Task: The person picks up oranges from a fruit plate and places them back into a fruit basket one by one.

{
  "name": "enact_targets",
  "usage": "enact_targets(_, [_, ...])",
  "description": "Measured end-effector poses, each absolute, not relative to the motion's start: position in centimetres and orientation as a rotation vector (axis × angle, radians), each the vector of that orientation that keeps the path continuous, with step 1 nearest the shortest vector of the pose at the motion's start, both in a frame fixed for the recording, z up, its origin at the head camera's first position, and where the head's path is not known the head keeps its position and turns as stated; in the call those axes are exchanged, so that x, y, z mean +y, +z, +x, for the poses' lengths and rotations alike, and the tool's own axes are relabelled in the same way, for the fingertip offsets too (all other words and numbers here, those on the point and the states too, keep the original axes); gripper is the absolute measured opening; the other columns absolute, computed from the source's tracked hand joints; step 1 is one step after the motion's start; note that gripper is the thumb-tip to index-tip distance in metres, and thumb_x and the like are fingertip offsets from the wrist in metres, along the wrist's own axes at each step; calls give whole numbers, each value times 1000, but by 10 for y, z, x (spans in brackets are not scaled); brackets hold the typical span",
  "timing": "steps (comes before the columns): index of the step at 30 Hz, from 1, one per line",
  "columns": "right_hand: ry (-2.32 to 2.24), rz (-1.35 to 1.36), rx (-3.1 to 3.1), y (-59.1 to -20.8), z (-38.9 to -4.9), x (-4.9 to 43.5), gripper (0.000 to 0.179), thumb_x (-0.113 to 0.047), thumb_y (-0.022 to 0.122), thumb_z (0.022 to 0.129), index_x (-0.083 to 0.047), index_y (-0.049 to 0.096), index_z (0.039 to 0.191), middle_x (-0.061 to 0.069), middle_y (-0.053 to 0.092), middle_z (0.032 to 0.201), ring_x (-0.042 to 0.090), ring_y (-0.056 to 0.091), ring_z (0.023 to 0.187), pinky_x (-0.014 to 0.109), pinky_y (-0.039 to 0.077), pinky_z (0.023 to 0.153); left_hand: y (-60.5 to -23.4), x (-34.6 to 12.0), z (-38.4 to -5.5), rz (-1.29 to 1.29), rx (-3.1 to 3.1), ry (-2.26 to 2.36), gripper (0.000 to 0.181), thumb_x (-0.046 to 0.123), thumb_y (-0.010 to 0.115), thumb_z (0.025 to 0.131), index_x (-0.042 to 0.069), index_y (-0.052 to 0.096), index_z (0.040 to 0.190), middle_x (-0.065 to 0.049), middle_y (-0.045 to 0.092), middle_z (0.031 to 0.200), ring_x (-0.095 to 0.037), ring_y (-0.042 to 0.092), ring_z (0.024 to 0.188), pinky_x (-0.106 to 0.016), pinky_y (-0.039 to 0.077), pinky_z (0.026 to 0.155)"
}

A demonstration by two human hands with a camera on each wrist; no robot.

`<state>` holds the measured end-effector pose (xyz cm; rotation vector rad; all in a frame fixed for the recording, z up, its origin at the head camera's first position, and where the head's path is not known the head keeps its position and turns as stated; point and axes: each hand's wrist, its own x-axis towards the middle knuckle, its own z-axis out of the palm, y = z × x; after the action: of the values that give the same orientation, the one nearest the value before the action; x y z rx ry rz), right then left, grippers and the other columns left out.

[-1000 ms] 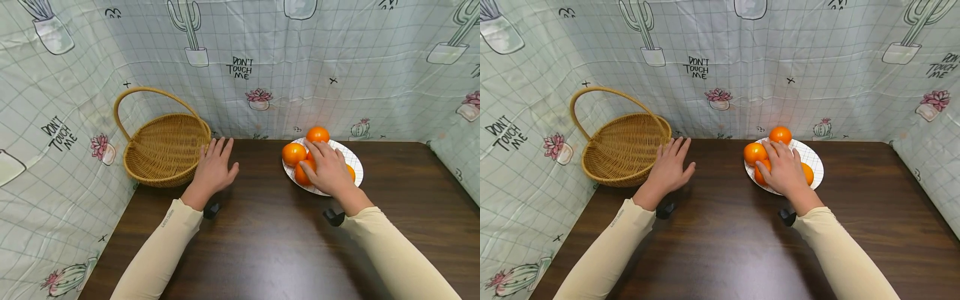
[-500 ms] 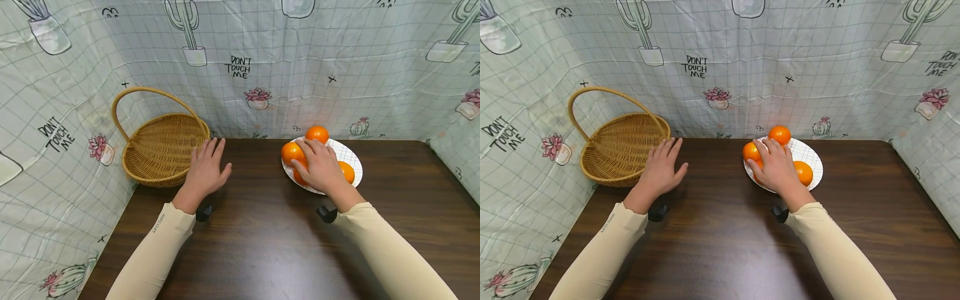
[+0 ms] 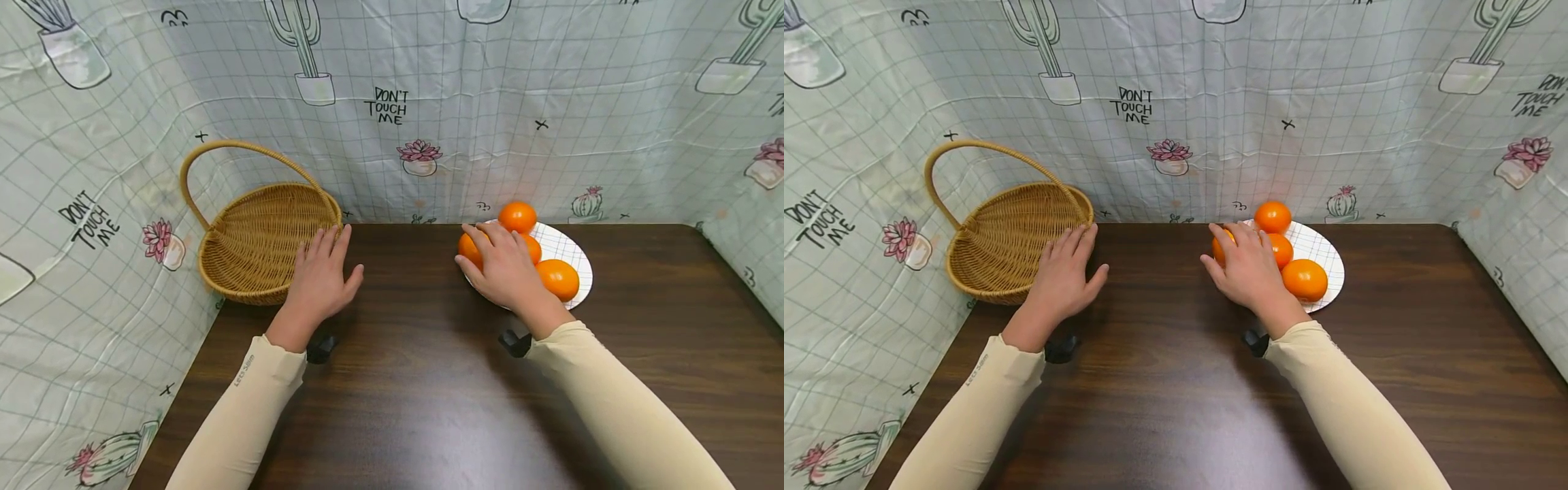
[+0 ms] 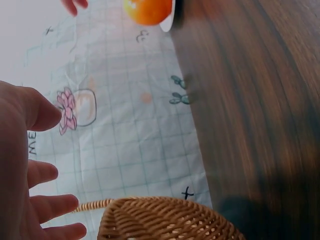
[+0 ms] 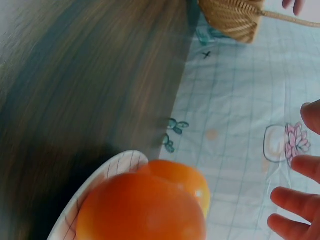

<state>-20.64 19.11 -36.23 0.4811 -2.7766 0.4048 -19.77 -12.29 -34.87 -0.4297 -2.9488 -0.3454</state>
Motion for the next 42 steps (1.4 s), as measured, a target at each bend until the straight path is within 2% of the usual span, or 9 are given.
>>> enact_targets(9, [403, 503, -2754, -363, -213, 176, 60, -45, 54, 94, -13, 45, 144, 16, 48, 141, 37, 40, 133, 57, 24, 113, -350, -138, -192, -388, -2930, -369, 70, 44, 43, 98, 16, 18, 156, -16, 24, 159, -39, 17, 148, -63, 12, 116])
enact_targets(25, [456, 572, -2706, -363, -220, 144, 59, -44, 53, 95, -12, 46, 143, 14, 51, 138, 34, 44, 131, 57, 32, 106, -358, -161, -190, -322, -2917, -386, 70, 43, 44, 98, 14, 19, 156, -19, 27, 157, -40, 20, 146, -65, 14, 114])
enact_targets(42, [454, 588, -2768, -366, -230, 117, 59, -47, 50, 96, -14, 45, 144, 13, 51, 139, 33, 44, 131, 53, 33, 110, -360, -188, -185, -248, -2855, -391, 72, 48, 45, 97, 10, 24, 154, -25, 33, 152, -46, 25, 142, -70, 17, 109])
